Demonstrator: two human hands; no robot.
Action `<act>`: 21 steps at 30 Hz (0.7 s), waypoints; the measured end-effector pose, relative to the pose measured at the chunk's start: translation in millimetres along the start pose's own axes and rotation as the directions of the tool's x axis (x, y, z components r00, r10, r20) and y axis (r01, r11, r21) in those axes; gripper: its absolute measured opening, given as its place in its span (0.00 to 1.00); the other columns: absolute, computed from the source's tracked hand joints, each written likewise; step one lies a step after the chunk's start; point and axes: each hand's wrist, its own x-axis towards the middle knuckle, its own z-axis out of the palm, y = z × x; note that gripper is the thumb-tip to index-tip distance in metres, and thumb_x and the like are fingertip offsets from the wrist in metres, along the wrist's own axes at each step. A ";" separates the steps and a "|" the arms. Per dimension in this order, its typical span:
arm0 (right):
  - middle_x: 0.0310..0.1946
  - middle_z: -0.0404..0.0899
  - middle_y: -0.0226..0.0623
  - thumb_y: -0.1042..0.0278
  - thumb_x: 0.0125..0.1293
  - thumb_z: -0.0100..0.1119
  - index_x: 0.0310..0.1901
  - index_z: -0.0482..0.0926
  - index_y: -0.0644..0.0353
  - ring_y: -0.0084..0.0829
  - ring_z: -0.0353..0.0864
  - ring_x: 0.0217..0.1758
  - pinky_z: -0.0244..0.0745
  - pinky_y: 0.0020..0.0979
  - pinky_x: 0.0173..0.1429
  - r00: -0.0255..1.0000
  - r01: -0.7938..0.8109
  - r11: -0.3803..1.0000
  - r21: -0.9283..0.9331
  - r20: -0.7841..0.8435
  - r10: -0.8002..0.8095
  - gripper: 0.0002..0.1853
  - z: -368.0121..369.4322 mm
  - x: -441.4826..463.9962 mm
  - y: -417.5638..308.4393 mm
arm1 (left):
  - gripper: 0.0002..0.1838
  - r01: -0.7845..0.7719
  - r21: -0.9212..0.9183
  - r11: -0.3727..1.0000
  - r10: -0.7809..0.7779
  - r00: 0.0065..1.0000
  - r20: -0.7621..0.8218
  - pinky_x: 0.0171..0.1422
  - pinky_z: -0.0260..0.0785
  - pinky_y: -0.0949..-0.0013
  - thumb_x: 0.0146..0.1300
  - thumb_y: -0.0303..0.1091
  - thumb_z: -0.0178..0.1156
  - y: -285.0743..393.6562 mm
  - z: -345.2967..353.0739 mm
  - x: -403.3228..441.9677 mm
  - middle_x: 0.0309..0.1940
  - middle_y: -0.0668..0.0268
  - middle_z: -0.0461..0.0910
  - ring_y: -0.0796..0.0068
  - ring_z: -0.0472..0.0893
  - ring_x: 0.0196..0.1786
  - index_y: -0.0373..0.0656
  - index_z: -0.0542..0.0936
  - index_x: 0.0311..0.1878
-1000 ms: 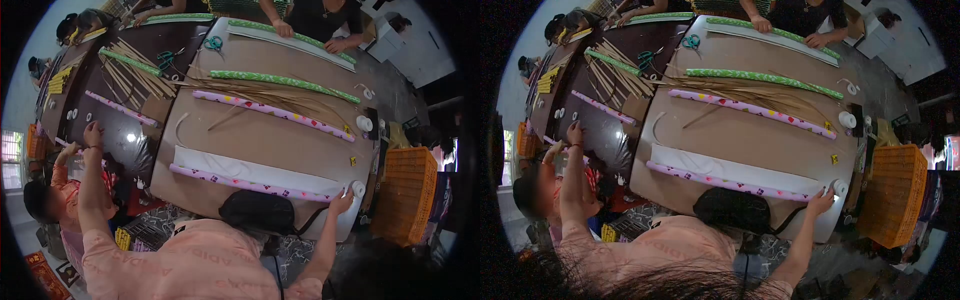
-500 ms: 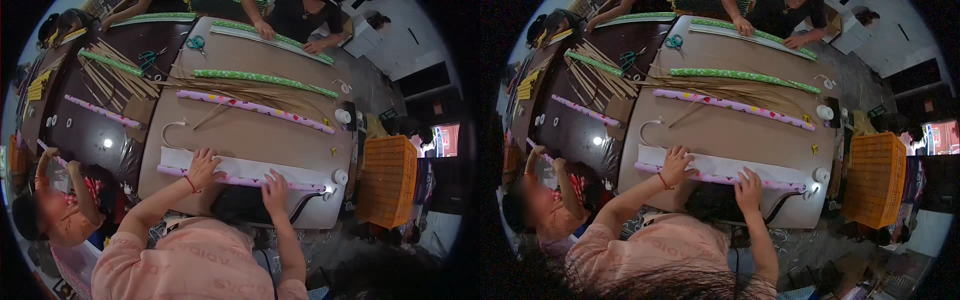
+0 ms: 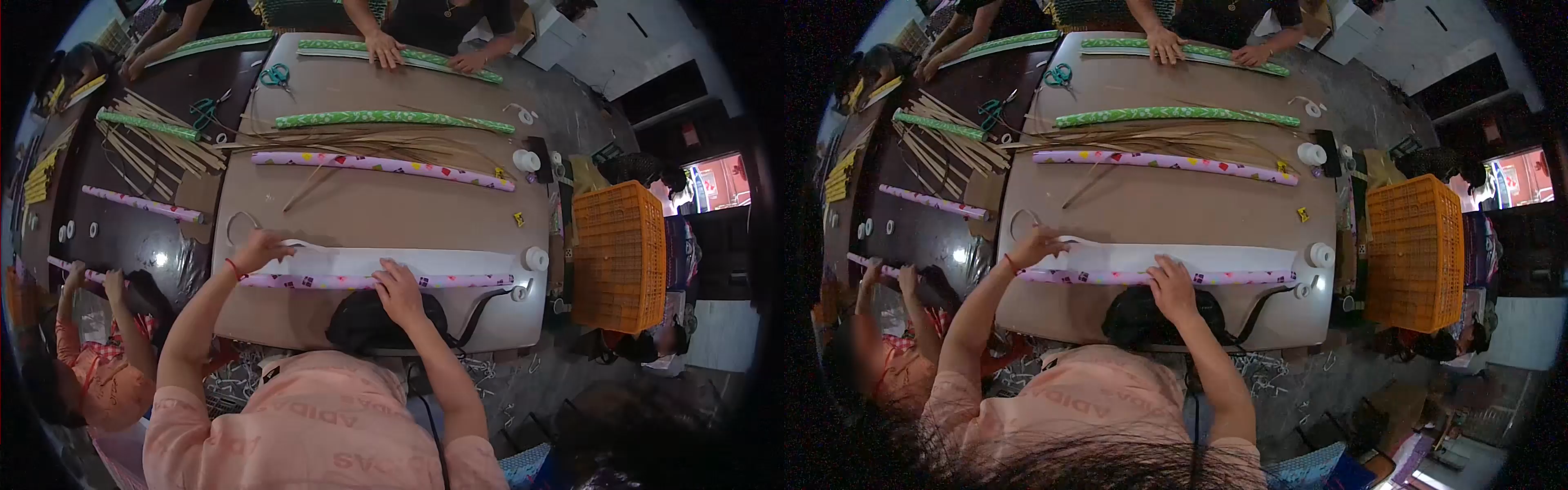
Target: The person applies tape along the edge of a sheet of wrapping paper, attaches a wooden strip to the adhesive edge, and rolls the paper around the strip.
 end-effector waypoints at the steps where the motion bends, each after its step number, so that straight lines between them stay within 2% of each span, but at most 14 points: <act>1: 0.60 0.75 0.42 0.67 0.65 0.62 0.47 0.82 0.57 0.49 0.73 0.64 0.66 0.50 0.70 1.000 0.005 1.000 -0.022 0.002 -0.005 0.10 0.8 -0.5 1.1 | 0.14 -0.009 -0.236 0.972 0.000 0.999 -0.036 0.24 0.62 0.72 0.66 0.41 0.69 21.4 -9.3 -7.4 0.22 0.69 0.81 0.82 0.71 0.20 0.38 0.85 0.33; 3: 0.61 0.75 0.42 0.66 0.66 0.62 0.47 0.81 0.57 0.49 0.72 0.66 0.65 0.51 0.71 1.000 0.017 0.999 -0.037 0.007 -0.017 0.10 1.9 -1.5 2.0 | 0.14 0.208 -0.142 0.968 -0.206 0.978 0.030 0.27 0.61 0.74 0.66 0.40 0.69 20.7 -45.4 -16.2 0.20 0.74 0.74 0.86 0.68 0.23 0.37 0.84 0.33; 4: 0.62 0.75 0.42 0.66 0.66 0.61 0.48 0.81 0.57 0.48 0.71 0.67 0.64 0.52 0.72 1.000 0.006 0.999 -0.038 0.018 -0.006 0.11 1.2 -2.0 1.6 | 0.14 0.164 0.048 0.985 -0.166 0.985 0.052 0.27 0.59 0.75 0.66 0.39 0.69 24.2 -66.6 -21.2 0.20 0.78 0.71 0.88 0.68 0.25 0.37 0.83 0.33; 6: 0.62 0.74 0.41 0.65 0.67 0.61 0.48 0.80 0.56 0.47 0.71 0.68 0.63 0.53 0.73 0.999 0.010 1.000 -0.023 0.033 -0.009 0.11 0.2 -1.7 1.5 | 0.13 0.186 -0.159 0.970 -0.182 0.983 0.037 0.27 0.58 0.76 0.67 0.37 0.68 -13.8 -94.4 -34.4 0.22 0.80 0.74 0.90 0.68 0.26 0.37 0.85 0.33; 7: 0.63 0.74 0.41 0.66 0.67 0.61 0.49 0.80 0.56 0.47 0.71 0.68 0.63 0.54 0.72 0.999 0.008 0.999 -0.031 0.032 -0.007 0.11 0.2 -1.6 2.1 | 0.10 0.238 -0.184 0.954 -0.235 0.971 0.037 0.29 0.59 0.77 0.67 0.36 0.67 24.8 -110.9 -49.5 0.25 0.81 0.78 0.91 0.70 0.28 0.38 0.87 0.37; 9: 0.64 0.73 0.40 0.66 0.67 0.61 0.49 0.80 0.56 0.46 0.71 0.68 0.63 0.55 0.72 0.999 0.000 0.999 -0.038 0.036 0.002 0.11 -2.0 -1.7 -0.5 | 0.09 0.251 -0.249 0.935 -0.251 0.967 0.032 0.32 0.61 0.78 0.67 0.35 0.67 -12.1 -149.4 -70.6 0.28 0.79 0.81 0.92 0.72 0.30 0.38 0.87 0.42; 10: 0.64 0.73 0.40 0.66 0.67 0.61 0.49 0.80 0.56 0.46 0.71 0.68 0.63 0.55 0.72 0.999 0.016 1.000 -0.022 0.038 -0.015 0.11 -1.7 -1.7 0.0 | 0.11 0.246 -0.156 0.957 -0.257 0.965 -0.056 0.34 0.62 0.79 0.68 0.39 0.66 8.3 -158.4 -84.0 0.30 0.79 0.82 0.92 0.72 0.31 0.41 0.87 0.43; 12: 0.64 0.72 0.41 0.66 0.67 0.61 0.50 0.80 0.56 0.46 0.70 0.69 0.63 0.55 0.72 0.998 0.009 0.998 -0.057 0.056 -0.006 0.11 -1.0 -1.5 1.8 | 0.14 0.323 -0.263 0.909 -0.354 0.932 -0.081 0.34 0.62 0.79 0.68 0.44 0.65 -7.0 -193.3 -111.5 0.30 0.79 0.81 0.91 0.72 0.31 0.43 0.87 0.43; 13: 0.64 0.72 0.42 0.66 0.67 0.61 0.50 0.80 0.56 0.48 0.70 0.68 0.63 0.55 0.72 0.999 0.008 0.999 -0.042 0.052 -0.005 0.12 -0.7 -2.0 2.3 | 0.14 0.302 -0.313 0.901 -0.381 0.895 -0.233 0.33 0.61 0.80 0.68 0.46 0.64 -8.6 -202.7 -125.9 0.27 0.80 0.79 0.91 0.72 0.31 0.46 0.87 0.41; 15: 0.64 0.73 0.42 0.66 0.67 0.61 0.50 0.79 0.57 0.48 0.70 0.68 0.62 0.55 0.72 0.998 0.021 0.999 -0.030 0.055 -0.019 0.12 -0.7 -2.7 3.4 | 0.12 0.188 -0.399 0.898 -0.355 0.844 -0.402 0.31 0.59 0.80 0.69 0.44 0.64 -11.7 -226.7 -151.5 0.25 0.81 0.76 0.91 0.70 0.28 0.46 0.85 0.37; 16: 0.64 0.73 0.43 0.66 0.67 0.61 0.50 0.79 0.57 0.49 0.70 0.68 0.62 0.55 0.72 0.998 0.020 0.999 -0.035 0.054 -0.018 0.12 -1.8 -1.4 1.9 | 0.10 0.177 -0.365 0.914 -0.352 0.795 -0.494 0.30 0.58 0.80 0.69 0.42 0.63 -22.0 -242.8 -162.3 0.23 0.81 0.73 0.91 0.68 0.26 0.47 0.83 0.35; 18: 0.63 0.73 0.43 0.67 0.67 0.60 0.49 0.79 0.57 0.50 0.70 0.68 0.63 0.55 0.71 0.998 0.024 0.999 -0.039 0.062 -0.022 0.11 -1.4 -0.5 1.5 | 0.09 0.059 -0.438 0.897 -0.349 0.702 -0.621 0.29 0.58 0.81 0.70 0.39 0.62 -27.2 -265.4 -181.9 0.22 0.81 0.72 0.90 0.67 0.24 0.47 0.82 0.34; 20: 0.63 0.73 0.44 0.68 0.66 0.60 0.49 0.79 0.58 0.51 0.70 0.68 0.63 0.55 0.71 0.998 0.044 0.998 -0.041 0.035 -0.043 0.11 0.0 -1.7 4.8 | 0.08 -0.009 -0.377 0.926 -0.273 0.672 -0.688 0.29 0.59 0.81 0.69 0.38 0.63 -17.4 -281.0 -197.7 0.23 0.81 0.71 0.89 0.67 0.24 0.48 0.82 0.34; 21: 0.63 0.73 0.44 0.68 0.66 0.60 0.49 0.79 0.58 0.51 0.70 0.68 0.63 0.55 0.71 0.998 0.052 0.998 -0.037 0.037 -0.051 0.11 0.5 -2.2 5.8 | 0.08 -0.131 -0.389 0.912 -0.258 0.554 -0.792 0.30 0.59 0.81 0.69 0.38 0.63 -3.1 -283.3 -200.5 0.23 0.80 0.71 0.89 0.67 0.24 0.48 0.82 0.34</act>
